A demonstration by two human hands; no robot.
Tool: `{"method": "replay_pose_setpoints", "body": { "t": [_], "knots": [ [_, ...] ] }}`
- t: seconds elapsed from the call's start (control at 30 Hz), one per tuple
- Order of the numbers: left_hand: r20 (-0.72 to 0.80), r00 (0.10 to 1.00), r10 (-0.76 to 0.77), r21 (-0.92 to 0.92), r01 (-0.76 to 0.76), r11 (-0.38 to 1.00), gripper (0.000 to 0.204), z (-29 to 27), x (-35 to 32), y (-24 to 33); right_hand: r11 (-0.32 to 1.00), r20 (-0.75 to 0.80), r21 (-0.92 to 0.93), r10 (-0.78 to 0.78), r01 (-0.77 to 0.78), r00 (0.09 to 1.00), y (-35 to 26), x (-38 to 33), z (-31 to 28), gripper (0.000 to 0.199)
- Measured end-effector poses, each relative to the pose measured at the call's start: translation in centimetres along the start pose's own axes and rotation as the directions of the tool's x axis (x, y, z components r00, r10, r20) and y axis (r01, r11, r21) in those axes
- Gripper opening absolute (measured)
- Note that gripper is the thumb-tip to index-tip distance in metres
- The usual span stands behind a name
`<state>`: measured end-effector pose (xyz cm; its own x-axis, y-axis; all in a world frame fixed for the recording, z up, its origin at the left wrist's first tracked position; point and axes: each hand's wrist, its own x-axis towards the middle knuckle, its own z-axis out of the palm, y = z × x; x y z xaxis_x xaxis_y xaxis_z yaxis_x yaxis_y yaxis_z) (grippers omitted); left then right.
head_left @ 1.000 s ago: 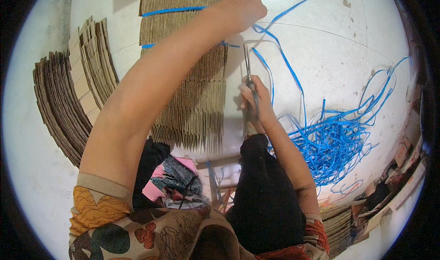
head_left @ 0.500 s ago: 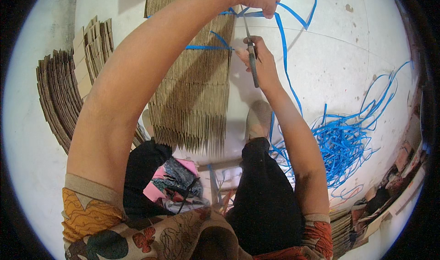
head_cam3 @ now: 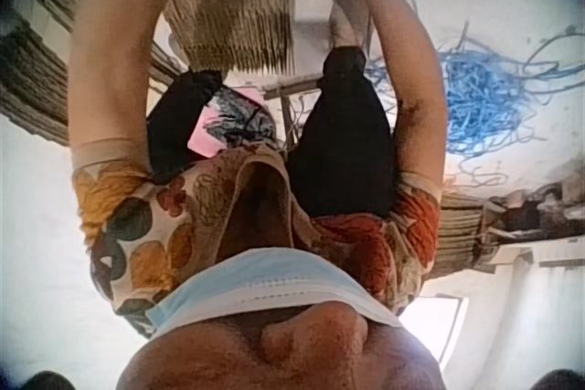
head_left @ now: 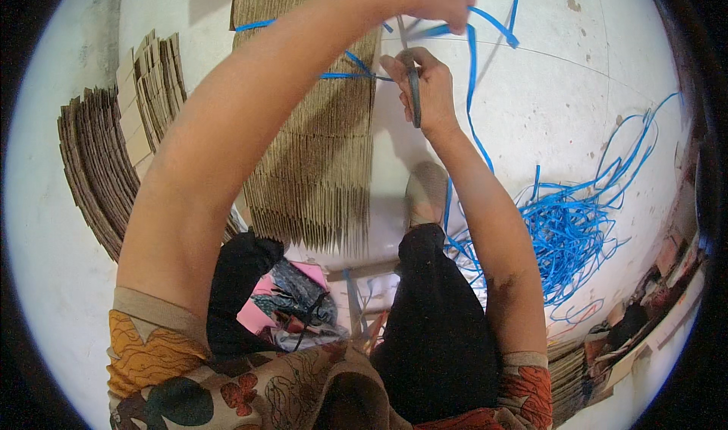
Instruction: The person gathers flat cardboard sheets, stacks them, and secures the stack with blue plastic straps. They use scissors to cut the straps and place the finished bundles aside.
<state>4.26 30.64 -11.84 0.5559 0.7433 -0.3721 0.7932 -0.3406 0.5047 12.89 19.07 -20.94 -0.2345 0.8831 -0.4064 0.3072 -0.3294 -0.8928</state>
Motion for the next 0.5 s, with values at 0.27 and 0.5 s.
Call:
{"method": "replay_pose_setpoints", "body": {
  "t": [0.27,0.5],
  "knots": [
    [-0.138,0.814,0.565,-0.416,-0.565,0.713,0.013,12.6,-1.0,21.7,0.989,-0.231,-0.03,0.136,-0.147,0.963,4.8,-3.3,-1.1,0.068],
    [-0.373,0.847,-0.379,-0.755,-0.04,0.654,0.057,6.8,-14.9,5.6,0.699,-0.107,-0.715,-0.148,0.028,0.983,3.3,-8.5,-4.7,0.039]
  ]
}}
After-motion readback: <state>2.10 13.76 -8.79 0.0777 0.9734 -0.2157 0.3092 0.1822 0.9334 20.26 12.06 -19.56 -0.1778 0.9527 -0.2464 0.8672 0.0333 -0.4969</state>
